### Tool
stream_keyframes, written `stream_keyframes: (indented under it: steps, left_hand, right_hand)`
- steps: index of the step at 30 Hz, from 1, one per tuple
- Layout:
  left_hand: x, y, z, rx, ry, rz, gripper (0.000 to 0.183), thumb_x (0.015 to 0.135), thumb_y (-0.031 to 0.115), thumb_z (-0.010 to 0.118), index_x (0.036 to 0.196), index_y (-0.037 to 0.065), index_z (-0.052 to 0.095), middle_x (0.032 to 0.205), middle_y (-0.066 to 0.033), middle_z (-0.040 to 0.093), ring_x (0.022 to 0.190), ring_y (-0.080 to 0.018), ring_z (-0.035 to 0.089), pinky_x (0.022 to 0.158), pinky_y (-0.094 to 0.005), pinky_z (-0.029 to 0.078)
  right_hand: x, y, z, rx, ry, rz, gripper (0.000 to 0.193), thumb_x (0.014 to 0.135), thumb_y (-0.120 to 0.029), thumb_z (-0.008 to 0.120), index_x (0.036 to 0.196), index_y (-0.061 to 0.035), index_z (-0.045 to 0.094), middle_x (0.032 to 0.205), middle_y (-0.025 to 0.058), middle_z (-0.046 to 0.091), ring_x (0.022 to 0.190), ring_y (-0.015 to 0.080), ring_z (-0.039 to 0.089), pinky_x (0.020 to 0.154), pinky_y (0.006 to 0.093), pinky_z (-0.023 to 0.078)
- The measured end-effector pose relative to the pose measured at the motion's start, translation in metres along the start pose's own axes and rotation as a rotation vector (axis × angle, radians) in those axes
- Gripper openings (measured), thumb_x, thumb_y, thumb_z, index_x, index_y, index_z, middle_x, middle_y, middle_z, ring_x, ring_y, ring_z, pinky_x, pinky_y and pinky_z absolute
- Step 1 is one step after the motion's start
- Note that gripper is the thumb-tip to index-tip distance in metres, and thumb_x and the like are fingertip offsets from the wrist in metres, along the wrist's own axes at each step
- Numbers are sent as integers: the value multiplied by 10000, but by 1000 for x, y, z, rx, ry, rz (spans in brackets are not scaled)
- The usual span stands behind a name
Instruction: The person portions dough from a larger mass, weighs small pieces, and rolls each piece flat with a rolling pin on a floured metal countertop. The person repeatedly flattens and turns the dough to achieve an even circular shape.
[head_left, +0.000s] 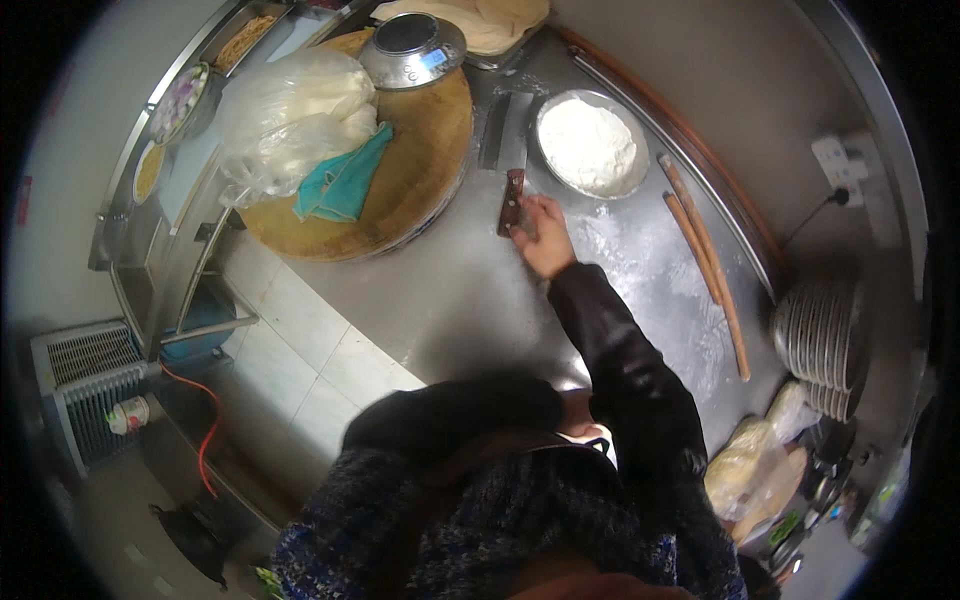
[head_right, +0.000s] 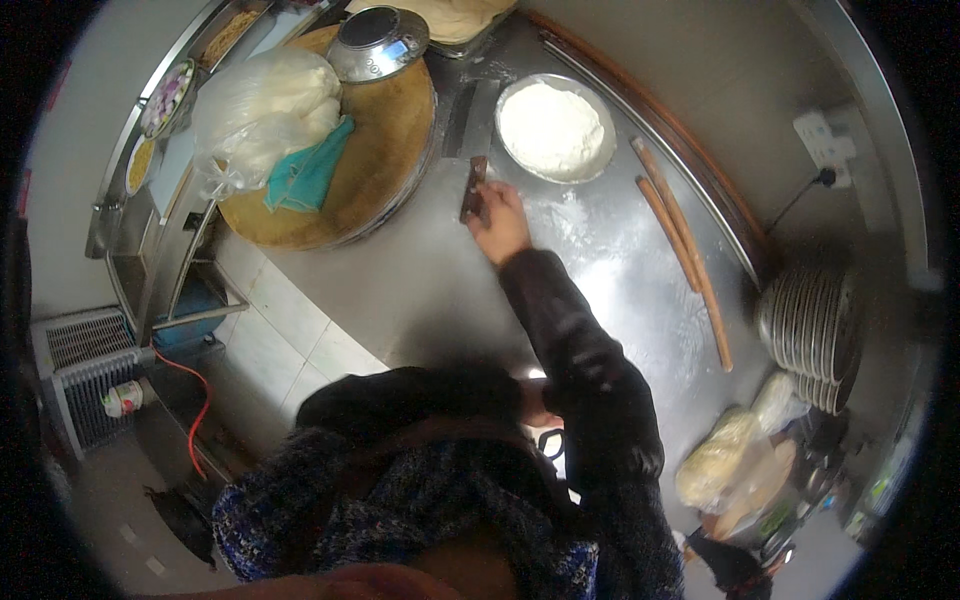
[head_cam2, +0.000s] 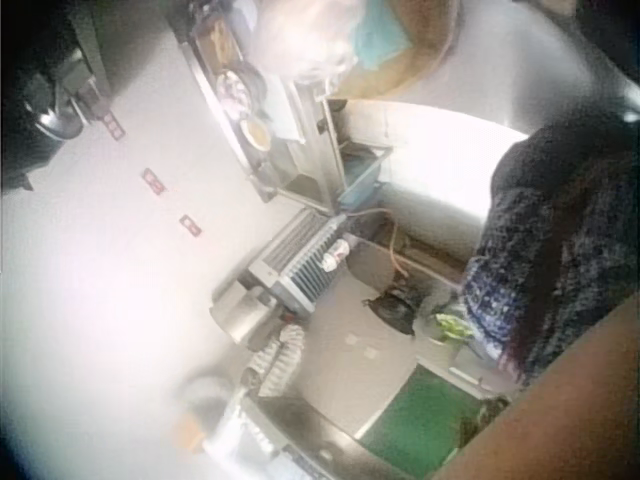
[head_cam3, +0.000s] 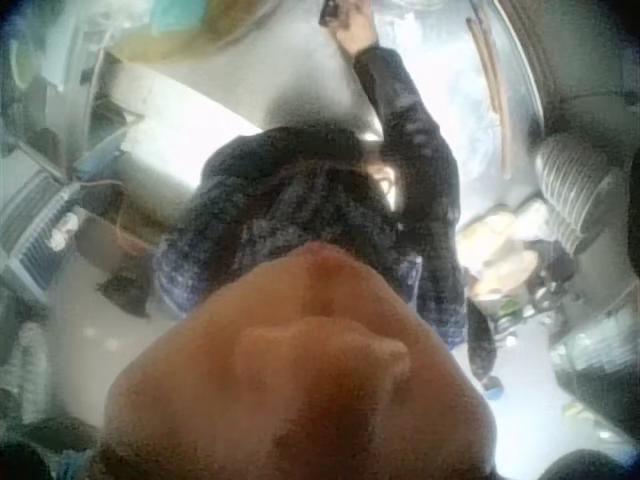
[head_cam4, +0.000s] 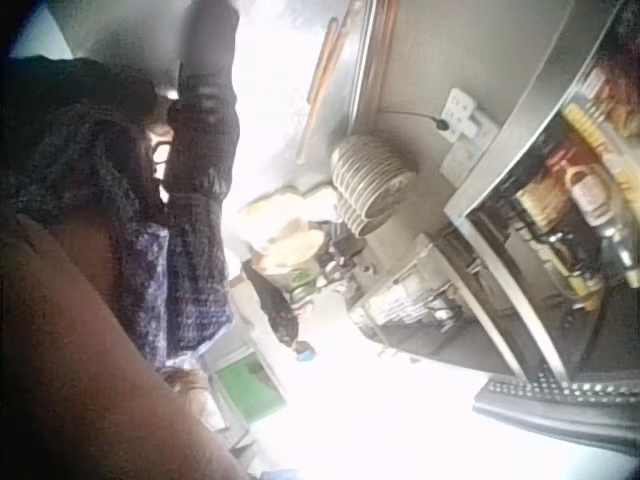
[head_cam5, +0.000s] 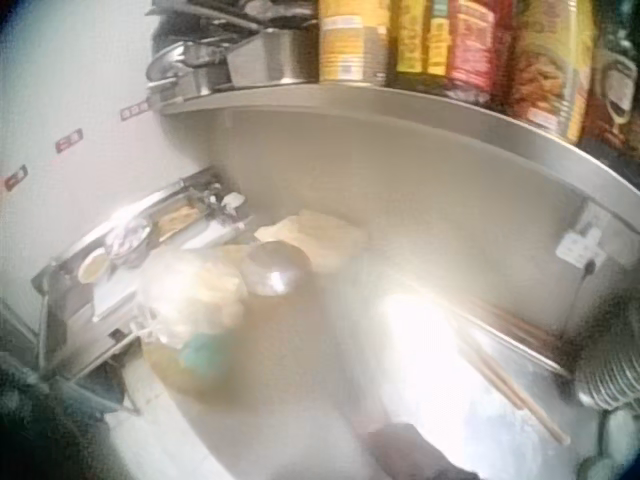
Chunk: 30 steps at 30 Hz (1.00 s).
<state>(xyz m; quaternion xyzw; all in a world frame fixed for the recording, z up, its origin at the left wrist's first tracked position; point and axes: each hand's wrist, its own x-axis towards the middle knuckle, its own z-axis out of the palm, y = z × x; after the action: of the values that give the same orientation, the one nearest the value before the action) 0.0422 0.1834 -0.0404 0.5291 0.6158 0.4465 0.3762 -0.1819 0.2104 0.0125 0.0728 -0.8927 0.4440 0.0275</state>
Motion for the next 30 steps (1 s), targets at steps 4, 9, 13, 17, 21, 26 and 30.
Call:
stream_keyframes:
  steps: [4, 9, 13, 17, 21, 26, 30]
  left_hand:
    - [-68, 4, -160, 452, 718, -341, 150, 864, 230, 694, 962, 117, 713, 896, -104, 719, 880, -330, 702, 776, -479, 554]
    - [-148, -6, -389, 1177, 1485, -510, 666, 899, 276, 693, 1476, 19, 485, 1112, -248, 556, 1038, -427, 566, 897, -502, 498]
    - [-157, -31, -448, 1091, 1325, -1031, 934, 865, 510, 687, 1614, 95, 314, 1266, -286, 509, 1167, -465, 563, 929, -528, 516]
    - [-158, -69, -447, 1479, 1208, -1020, 858, 843, 627, 663, 1517, 126, 493, 1071, -241, 638, 1023, -405, 635, 811, -534, 526]
    - [-168, -94, -462, 1486, 1303, -1015, 712, 840, 585, 658, 1441, 212, 575, 1036, -251, 648, 955, -420, 641, 797, -545, 524]
    - [-153, -72, -456, 1425, 1381, -1046, 670, 844, 575, 663, 1416, 233, 598, 1035, -250, 659, 952, -442, 648, 823, -556, 517]
    - [-117, -33, -366, 1372, 1160, -464, 791, 865, 325, 707, 1557, 68, 425, 1417, -328, 479, 1317, -497, 457, 1107, -593, 363]
  right_hand:
    - [-47, 4, -52, 405, -110, 152, 381, 963, -98, 655, 1341, -51, 657, 1302, 152, 665, 1158, 268, 655, 972, 363, 536]
    - [-133, 51, -125, 440, 209, 540, 289, 1021, -76, 645, 1265, 79, 656, 1110, 127, 742, 1030, 200, 703, 957, 320, 543]
    - [-225, 87, -155, 416, 393, 685, 306, 1006, -94, 647, 1262, 74, 664, 1098, 150, 750, 996, 220, 723, 935, 328, 550]
    - [-309, 100, -160, 348, 516, 828, 300, 1000, -97, 639, 1253, 59, 681, 1071, 159, 761, 983, 221, 727, 918, 331, 556]
    - [-338, 109, -162, 332, 537, 810, 303, 1009, -112, 635, 1251, 64, 681, 1067, 149, 765, 963, 199, 728, 907, 328, 560]
    - [-264, 97, -171, 289, 549, 741, 275, 1012, -98, 648, 1232, 61, 687, 1048, 138, 757, 965, 177, 712, 902, 311, 559]
    - [-120, 62, -171, -14, 398, 130, 153, 929, -148, 774, 1007, -16, 767, 988, 122, 726, 947, 242, 705, 858, 338, 547]
